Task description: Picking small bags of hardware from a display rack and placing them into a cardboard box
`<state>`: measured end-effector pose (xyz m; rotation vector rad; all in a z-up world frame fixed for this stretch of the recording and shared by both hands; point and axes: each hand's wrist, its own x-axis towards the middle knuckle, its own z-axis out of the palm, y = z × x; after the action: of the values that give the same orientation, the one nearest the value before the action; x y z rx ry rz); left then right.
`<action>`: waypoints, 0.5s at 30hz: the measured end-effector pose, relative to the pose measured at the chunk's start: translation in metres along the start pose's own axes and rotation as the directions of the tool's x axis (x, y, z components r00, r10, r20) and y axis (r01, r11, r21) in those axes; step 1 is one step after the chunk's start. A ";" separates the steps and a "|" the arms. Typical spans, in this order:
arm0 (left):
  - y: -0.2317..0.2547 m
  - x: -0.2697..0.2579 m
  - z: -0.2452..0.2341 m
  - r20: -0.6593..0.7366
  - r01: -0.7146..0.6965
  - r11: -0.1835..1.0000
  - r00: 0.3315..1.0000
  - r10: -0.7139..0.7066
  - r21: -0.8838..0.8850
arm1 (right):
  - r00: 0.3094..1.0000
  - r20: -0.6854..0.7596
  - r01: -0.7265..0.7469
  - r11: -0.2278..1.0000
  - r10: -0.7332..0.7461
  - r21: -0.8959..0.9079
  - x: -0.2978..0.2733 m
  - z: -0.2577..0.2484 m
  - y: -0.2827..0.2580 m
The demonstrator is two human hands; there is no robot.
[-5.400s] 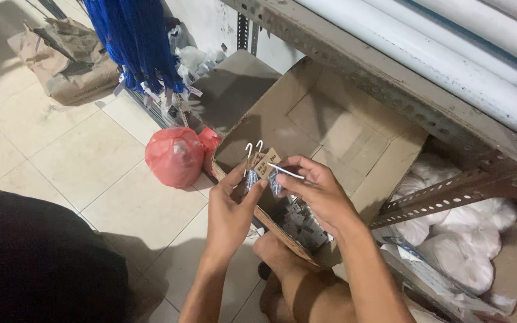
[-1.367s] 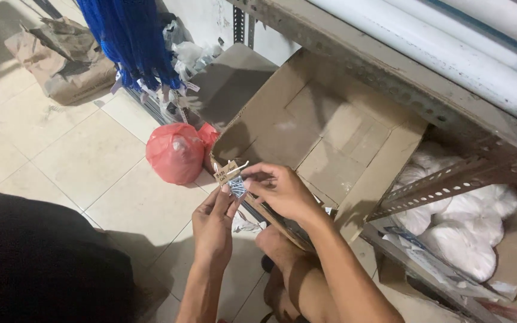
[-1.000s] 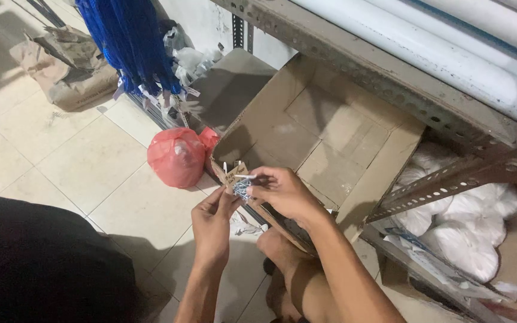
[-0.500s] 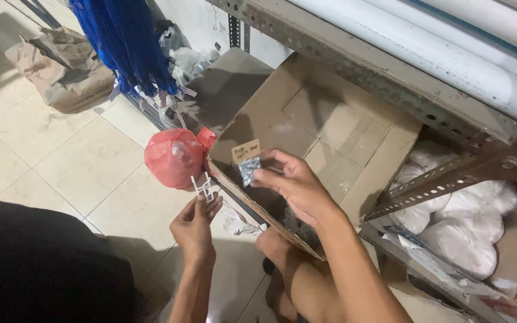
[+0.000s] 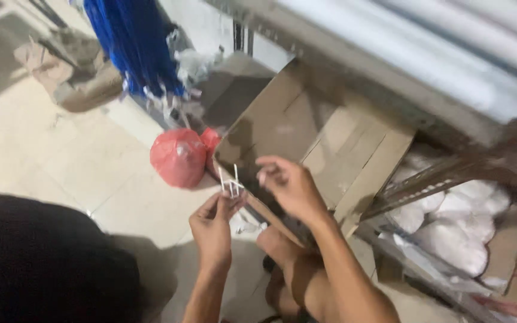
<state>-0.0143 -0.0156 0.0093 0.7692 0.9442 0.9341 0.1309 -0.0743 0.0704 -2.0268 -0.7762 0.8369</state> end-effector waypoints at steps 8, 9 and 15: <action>0.028 -0.029 0.058 0.305 -0.337 0.815 0.929 0.208 0.472 | 0.790 -0.437 0.478 0.878 -0.431 -0.002 -0.097 -0.032 -0.045; 0.020 -0.038 0.069 0.364 -0.367 0.828 0.906 0.215 0.424 | 0.753 -0.486 0.482 0.875 -0.444 -0.053 -0.109 -0.040 -0.039; 0.011 -0.124 0.195 0.582 -0.247 0.949 0.808 0.091 0.195 | 0.175 -0.778 0.438 0.756 -0.603 -0.487 -0.202 -0.108 -0.038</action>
<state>0.1252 -0.1503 0.1355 1.2951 0.4720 0.6698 0.0860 -0.2537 0.2104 -1.7140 -0.7568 -0.8196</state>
